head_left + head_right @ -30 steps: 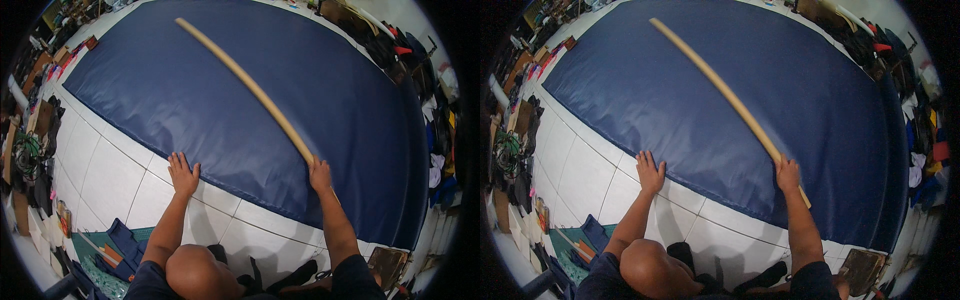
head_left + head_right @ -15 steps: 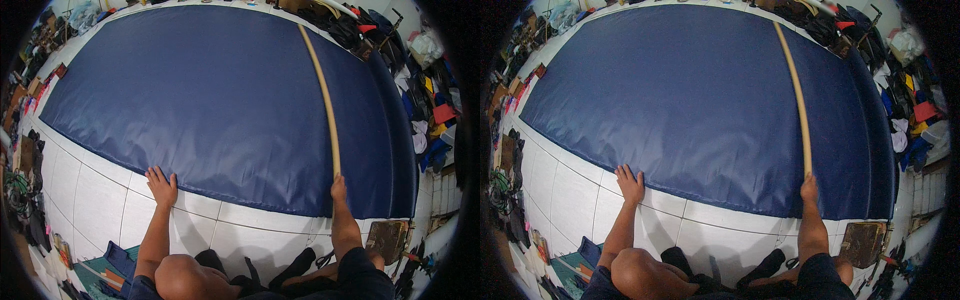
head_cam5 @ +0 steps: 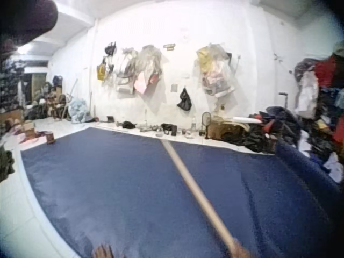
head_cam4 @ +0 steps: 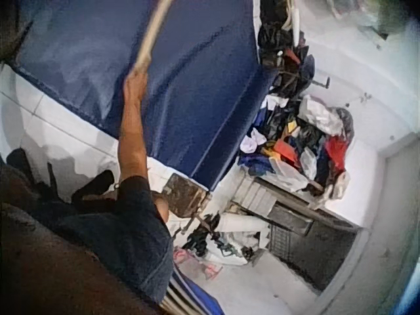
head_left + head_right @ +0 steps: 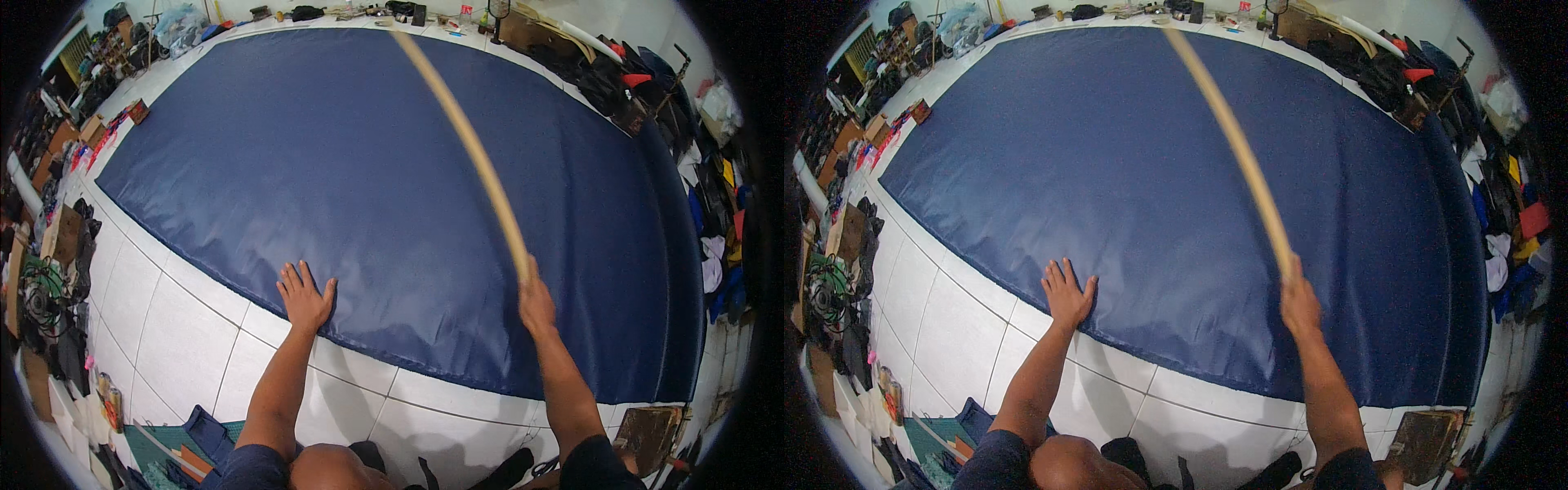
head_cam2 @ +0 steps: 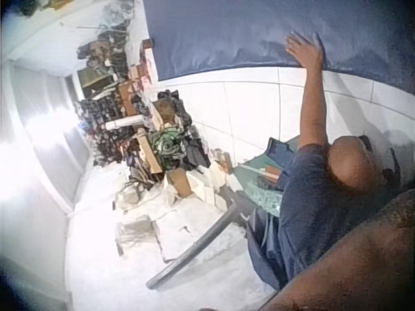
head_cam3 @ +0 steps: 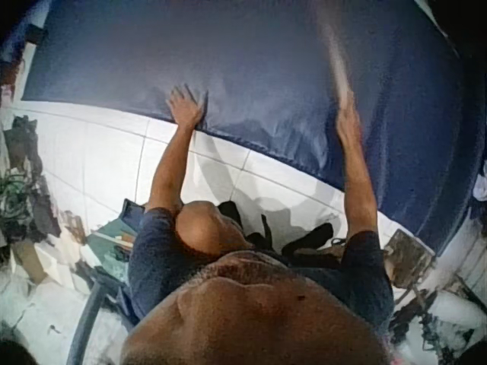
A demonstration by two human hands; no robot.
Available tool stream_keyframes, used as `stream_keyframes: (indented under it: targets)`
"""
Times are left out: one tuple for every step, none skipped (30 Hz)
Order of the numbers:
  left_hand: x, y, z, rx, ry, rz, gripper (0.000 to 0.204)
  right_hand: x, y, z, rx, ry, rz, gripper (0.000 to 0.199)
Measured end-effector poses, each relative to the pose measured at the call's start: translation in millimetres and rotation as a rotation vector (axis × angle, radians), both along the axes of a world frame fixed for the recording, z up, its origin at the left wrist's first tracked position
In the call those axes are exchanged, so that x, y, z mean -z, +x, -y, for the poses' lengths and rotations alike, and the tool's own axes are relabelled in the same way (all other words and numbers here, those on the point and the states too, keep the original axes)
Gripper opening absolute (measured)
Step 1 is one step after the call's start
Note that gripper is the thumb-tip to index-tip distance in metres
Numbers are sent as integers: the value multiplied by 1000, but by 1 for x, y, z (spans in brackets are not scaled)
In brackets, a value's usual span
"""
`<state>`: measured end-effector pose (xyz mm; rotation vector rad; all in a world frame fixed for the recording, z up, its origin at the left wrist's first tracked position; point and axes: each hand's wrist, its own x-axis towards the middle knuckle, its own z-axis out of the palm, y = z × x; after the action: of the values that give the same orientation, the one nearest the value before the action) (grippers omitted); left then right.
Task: The person cuts a large sheet of blue fabric using shears on the floor, then smooths it out by hand and uses a wooden rod to measure or guide further cuts.
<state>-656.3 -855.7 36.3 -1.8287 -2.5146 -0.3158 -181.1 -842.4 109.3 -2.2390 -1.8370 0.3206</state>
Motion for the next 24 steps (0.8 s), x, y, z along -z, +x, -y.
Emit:
stream_keyframes:
  targets:
    - [3,-2,2,-2,15,2,84,-2,-31,-23,-77,-37,-3,55]
    - [3,-3,3,-2,10,15,84,-4,-61,-47,-148,-72,-6,54]
    - [0,-2,4,1,9,30,84,-1,-86,-70,-229,-85,8,52]
    - [-2,2,2,7,17,58,84,1,-105,-94,-305,-92,36,51]
    - [-4,3,0,5,15,59,84,6,-125,-114,-348,-39,65,50]
    - [-5,5,-1,-1,14,61,85,11,-141,-134,-394,15,95,49]
    - [-6,5,-1,-7,9,58,85,17,-154,-151,-406,15,107,49]
    - [-5,5,-2,-10,13,56,85,24,-166,-165,-415,11,118,49]
    - [-5,4,-2,-9,16,57,85,29,-172,-177,-421,5,129,49]
    - [-4,3,-1,-9,17,54,85,32,-174,-187,-398,-12,110,49]
    - [-4,3,-1,-7,11,60,85,34,-175,-196,-372,-28,92,50]
    - [-4,2,-2,-5,6,63,85,36,-176,-204,-345,-43,71,50]
    - [-5,1,-1,-5,2,67,84,36,-176,-211,-294,-93,31,50]
    - [-5,1,0,-7,-7,68,84,34,-171,-216,-241,-143,-8,50]
    - [-6,1,-1,-8,-10,71,85,31,-163,-219,-184,-187,-45,51]
    - [-8,0,-1,-10,-12,71,85,29,-153,-217,-124,-183,-44,51]
    - [-9,0,-1,-14,-16,69,85,29,-137,-211,-61,-179,-43,52]
    - [-10,-1,-2,-10,-17,68,85,27,-118,-202,9,-172,-43,53]
    - [-9,0,-1,-7,-22,71,86,27,-96,-190,43,-178,-44,54]
    - [-7,2,-1,-4,-14,72,86,25,-67,-174,82,-179,-38,54]
    - [-6,1,-1,-1,-1,69,86,25,-38,-153,130,-176,-9,54]
    - [-5,0,-1,2,10,68,86,26,-7,-125,179,-174,22,54]
    - [-5,-1,-1,0,10,65,84,28,25,-92,192,-159,15,54]
    - [-5,-3,-1,17,15,79,83,28,55,-58,207,-141,12,54]
